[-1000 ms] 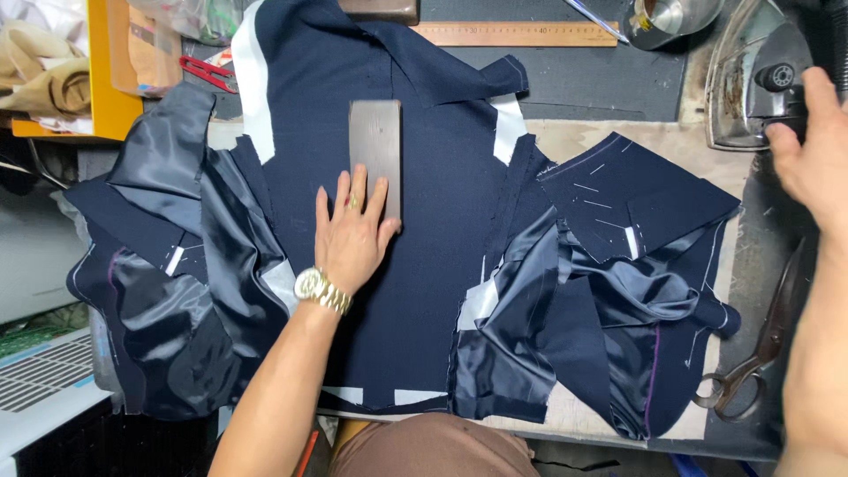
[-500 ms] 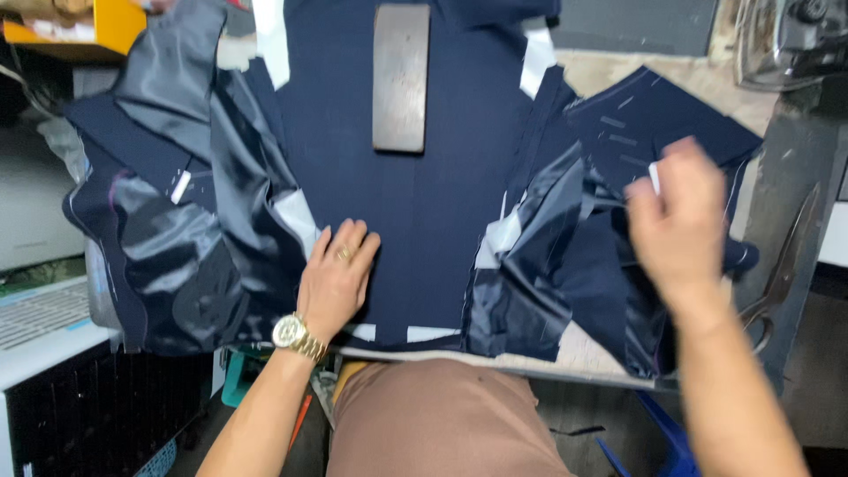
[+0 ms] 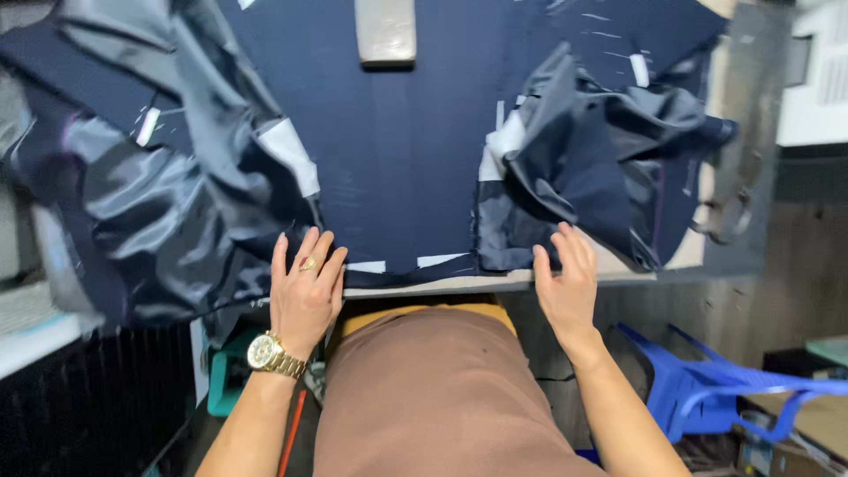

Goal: The person irons pieces of dark blue fabric on a workbench using a steam iron, holding the fabric flat with a wooden block and their hands.

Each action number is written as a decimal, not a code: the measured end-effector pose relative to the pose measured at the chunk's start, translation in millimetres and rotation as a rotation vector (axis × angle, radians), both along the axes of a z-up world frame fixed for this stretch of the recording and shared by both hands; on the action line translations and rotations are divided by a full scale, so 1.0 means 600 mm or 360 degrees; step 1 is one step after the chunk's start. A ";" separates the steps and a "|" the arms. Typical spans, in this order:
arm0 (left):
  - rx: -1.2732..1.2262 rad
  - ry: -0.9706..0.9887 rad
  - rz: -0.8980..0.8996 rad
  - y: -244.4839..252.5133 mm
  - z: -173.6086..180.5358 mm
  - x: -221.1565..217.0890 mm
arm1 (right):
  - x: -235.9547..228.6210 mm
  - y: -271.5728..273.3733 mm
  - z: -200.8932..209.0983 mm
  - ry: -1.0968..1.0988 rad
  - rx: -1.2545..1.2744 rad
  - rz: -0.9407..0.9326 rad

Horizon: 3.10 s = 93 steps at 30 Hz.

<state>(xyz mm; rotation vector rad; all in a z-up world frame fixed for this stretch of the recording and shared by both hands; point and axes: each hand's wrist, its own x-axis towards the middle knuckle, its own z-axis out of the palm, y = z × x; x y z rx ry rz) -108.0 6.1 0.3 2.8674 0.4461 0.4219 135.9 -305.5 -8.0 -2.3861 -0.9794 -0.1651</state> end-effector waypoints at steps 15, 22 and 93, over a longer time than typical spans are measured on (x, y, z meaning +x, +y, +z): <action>-0.1461 -0.0202 -0.0039 -0.029 -0.013 0.327 | -0.118 0.201 -0.068 0.0132 0.0498 0.0159; -0.1034 -0.0333 0.0038 -0.080 0.014 0.417 | 0.024 0.065 -0.013 -0.0205 0.0027 -0.0513; -0.0045 -0.0199 0.0932 0.112 -0.167 0.389 | 0.288 0.365 -0.051 0.0214 -0.0362 0.0995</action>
